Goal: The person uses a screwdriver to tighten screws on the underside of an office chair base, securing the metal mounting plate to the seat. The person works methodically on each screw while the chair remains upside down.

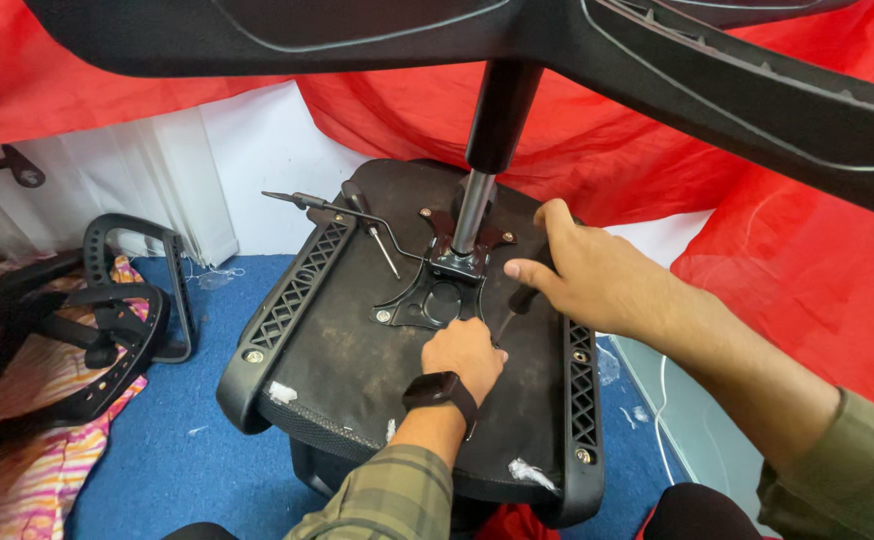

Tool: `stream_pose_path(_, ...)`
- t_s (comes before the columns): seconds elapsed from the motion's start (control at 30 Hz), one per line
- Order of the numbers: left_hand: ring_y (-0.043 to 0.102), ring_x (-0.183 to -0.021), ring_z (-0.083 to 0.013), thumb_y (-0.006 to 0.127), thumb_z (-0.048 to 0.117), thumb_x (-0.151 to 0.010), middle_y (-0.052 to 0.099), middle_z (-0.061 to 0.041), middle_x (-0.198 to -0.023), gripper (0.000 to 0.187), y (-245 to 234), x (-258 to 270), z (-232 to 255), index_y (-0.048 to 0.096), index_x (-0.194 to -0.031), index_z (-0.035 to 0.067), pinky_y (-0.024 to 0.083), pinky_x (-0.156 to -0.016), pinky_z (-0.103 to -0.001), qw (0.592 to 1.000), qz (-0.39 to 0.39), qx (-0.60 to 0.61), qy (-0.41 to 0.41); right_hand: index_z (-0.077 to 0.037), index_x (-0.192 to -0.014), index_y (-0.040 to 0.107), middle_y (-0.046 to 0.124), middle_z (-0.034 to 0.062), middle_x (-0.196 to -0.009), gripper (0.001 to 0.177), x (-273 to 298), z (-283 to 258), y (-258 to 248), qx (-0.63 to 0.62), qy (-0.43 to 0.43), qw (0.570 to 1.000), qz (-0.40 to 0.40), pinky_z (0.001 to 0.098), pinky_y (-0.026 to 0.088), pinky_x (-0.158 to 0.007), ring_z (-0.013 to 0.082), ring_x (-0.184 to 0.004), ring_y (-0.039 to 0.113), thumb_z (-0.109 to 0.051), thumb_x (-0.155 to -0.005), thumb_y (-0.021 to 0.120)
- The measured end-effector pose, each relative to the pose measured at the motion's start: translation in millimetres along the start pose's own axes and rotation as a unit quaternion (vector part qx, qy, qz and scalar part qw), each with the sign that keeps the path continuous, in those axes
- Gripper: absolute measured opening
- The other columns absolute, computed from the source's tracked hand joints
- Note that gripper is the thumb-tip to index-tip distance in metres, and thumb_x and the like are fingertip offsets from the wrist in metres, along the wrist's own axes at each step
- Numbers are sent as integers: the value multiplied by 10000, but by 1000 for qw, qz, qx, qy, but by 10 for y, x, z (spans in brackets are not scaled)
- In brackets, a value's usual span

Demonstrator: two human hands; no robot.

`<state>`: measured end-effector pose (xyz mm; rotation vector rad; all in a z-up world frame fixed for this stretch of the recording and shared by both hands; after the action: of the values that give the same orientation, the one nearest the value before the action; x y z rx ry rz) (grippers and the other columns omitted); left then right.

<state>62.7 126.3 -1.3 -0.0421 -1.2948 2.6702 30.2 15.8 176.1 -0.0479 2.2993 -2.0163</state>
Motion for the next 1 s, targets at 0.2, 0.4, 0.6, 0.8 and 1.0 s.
stream_pose_path(0.2,693,-954,-342,861,228,-694,726,-107,-966,339,-82,43,-167,692,-942,71,532,-814,-468,983,112,105,100,-46,-1074,594,693,224,-1086,290,-41,46,25,-57,-229,971,25,464,526,-861,389,-1066,675,-236,-867,669)
stream_pose_path(0.4,692,-934,-301,781,210,-776,711,-47,-903,135,5,74,-259,784,-901,158,526,-800,-454,977,131,109,127,37,-1302,430,621,330,-1164,620,-45,59,42,-39,-171,981,85,508,510,-854,468,-1079,638,-365,-930,719)
stream_pose_path(0.6,696,-893,-302,768,244,-792,709,-38,-901,150,31,101,-268,796,-919,170,530,-781,-457,976,147,113,110,-41,-1129,531,709,234,-987,398,-31,99,57,41,-29,998,26,521,517,-854,433,-1002,686,-392,-968,628)
stream_pose_path(0.8,705,-857,-288,774,266,-796,711,-16,-893,141,-9,159,-235,786,-904,177,530,-763,-446,978,144,111,106,-72,-1059,598,683,233,-964,260,-30,41,64,-70,-204,966,144,523,539,-760,455,-890,683,-220,-848,634)
stream_pose_path(1.0,702,-862,-289,777,267,-794,710,-13,-904,144,-13,157,-224,771,-910,184,530,-750,-450,979,143,96,110,-78,-1168,520,664,189,-1114,361,141,-127,222,29,0,998,55,543,495,-881,438,-1060,644,-398,-1032,616)
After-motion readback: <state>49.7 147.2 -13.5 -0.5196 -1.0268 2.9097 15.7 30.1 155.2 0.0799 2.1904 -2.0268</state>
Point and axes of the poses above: each hand's wrist, its own x-axis away from the middle knuckle, its own y-axis out of the palm, z = x × y, the point moved 2 cm from there along -x, towards the middle knuckle
